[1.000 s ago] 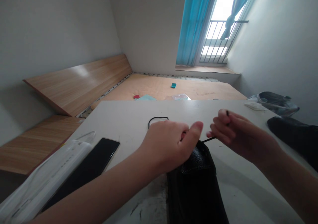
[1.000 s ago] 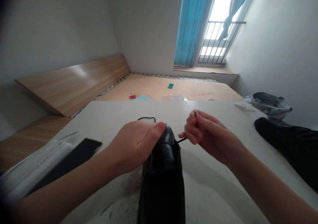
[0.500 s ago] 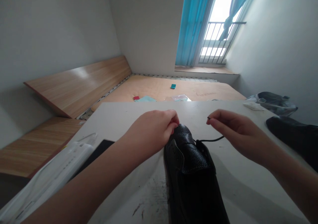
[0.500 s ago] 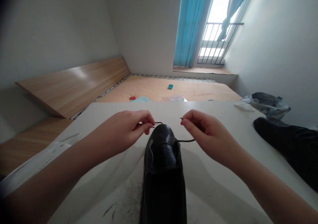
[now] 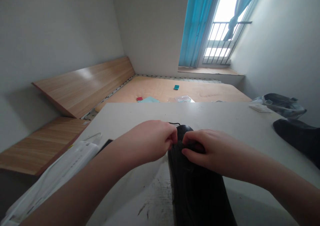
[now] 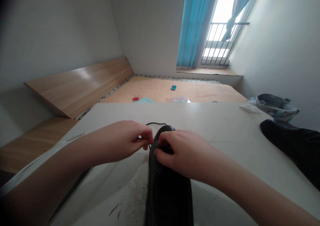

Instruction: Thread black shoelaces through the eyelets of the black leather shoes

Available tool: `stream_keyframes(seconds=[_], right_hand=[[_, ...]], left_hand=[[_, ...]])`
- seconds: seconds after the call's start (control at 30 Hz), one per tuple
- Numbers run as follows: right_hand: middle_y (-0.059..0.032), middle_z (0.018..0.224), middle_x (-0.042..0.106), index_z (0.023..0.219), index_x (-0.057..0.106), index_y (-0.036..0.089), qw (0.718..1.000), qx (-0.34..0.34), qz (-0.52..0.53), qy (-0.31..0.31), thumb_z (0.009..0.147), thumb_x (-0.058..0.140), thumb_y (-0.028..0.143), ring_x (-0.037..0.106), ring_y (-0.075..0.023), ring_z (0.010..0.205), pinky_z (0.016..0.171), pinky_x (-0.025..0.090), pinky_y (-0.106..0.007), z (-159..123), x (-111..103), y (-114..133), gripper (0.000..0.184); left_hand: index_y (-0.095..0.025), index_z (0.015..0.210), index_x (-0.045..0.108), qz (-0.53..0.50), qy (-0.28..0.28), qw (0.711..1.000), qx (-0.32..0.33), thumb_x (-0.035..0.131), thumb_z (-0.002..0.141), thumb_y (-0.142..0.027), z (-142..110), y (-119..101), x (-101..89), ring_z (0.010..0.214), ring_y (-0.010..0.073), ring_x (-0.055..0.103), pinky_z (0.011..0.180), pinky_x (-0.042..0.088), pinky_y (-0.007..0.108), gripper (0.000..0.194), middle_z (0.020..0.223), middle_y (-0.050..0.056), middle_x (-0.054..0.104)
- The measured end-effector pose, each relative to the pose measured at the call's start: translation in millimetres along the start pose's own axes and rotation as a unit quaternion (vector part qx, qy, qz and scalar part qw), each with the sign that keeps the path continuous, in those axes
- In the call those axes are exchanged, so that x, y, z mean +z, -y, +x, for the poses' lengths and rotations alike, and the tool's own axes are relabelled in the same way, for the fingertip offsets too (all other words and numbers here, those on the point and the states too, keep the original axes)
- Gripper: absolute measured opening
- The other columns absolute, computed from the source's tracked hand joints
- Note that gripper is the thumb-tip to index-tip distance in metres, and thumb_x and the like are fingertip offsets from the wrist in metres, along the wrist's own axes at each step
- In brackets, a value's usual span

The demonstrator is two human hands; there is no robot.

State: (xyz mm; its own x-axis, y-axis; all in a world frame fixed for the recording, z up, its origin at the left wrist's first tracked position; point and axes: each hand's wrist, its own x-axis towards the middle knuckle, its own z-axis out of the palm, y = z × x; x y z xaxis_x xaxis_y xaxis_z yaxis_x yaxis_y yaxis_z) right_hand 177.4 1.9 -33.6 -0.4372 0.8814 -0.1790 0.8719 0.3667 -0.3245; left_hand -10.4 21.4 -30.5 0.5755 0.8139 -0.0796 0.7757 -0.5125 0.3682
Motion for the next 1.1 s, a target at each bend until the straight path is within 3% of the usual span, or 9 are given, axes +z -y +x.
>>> stream_keyframes(seconds=[0.27,0.57,0.77,0.93,1.1], right_hand=[[-0.0021,0.076,0.066,0.084,0.060,0.022,0.999,-0.020,-0.034,0.027,0.086,0.055,0.033,0.058,-0.0188,0.070,0.057,0.033,-0.028,-2,1,-11,0.012],[-0.0018,0.074,0.065,0.081,0.059,0.022,0.999,-0.022,-0.025,0.024,0.086,0.055,0.035,0.057,-0.0184,0.068,0.057,0.034,-0.028,-2,1,-9,0.014],[-0.0063,0.094,0.072,0.092,0.068,0.024,0.998,-0.035,0.053,0.014,0.096,0.040,0.047,0.065,-0.0239,0.084,0.070,0.043,-0.033,-2,0,-16,0.036],[-0.0054,0.096,0.074,0.097,0.071,0.025,1.000,-0.021,0.000,0.006,0.088,0.053,0.027,0.067,-0.0254,0.088,0.074,0.045,-0.035,3,5,-10,0.020],[-0.0067,0.099,0.074,0.096,0.071,0.023,0.997,-0.004,-0.073,-0.037,0.080,0.055,0.015,0.068,-0.0275,0.093,0.074,0.043,-0.033,5,12,3,0.024]], left_hand=[[-0.024,0.075,0.069,0.005,-0.035,0.999,0.001,0.059,0.076,-0.015,5,3,3.3,0.072,0.0187,0.064,0.057,0.035,0.027,0.014,0.076,-0.002,0.073],[-0.023,0.075,0.068,0.017,-0.024,1.000,0.007,0.062,0.075,-0.013,8,-4,9.6,0.069,0.0176,0.063,0.054,0.035,0.026,0.011,0.075,-0.002,0.070],[-0.022,0.075,0.067,0.055,-0.019,0.998,-0.005,0.058,0.081,-0.014,8,-8,15.5,0.069,0.0210,0.064,0.054,0.034,0.028,0.013,0.072,0.001,0.070],[-0.021,0.084,0.065,0.078,-0.014,0.997,-0.014,0.057,0.085,-0.016,7,-11,16.3,0.069,0.0240,0.066,0.056,0.039,0.029,0.009,0.073,0.004,0.070],[-0.021,0.092,0.061,0.088,-0.010,0.996,-0.004,0.055,0.086,-0.014,6,-12,18.6,0.070,0.0248,0.067,0.057,0.041,0.030,0.011,0.075,0.004,0.070]])
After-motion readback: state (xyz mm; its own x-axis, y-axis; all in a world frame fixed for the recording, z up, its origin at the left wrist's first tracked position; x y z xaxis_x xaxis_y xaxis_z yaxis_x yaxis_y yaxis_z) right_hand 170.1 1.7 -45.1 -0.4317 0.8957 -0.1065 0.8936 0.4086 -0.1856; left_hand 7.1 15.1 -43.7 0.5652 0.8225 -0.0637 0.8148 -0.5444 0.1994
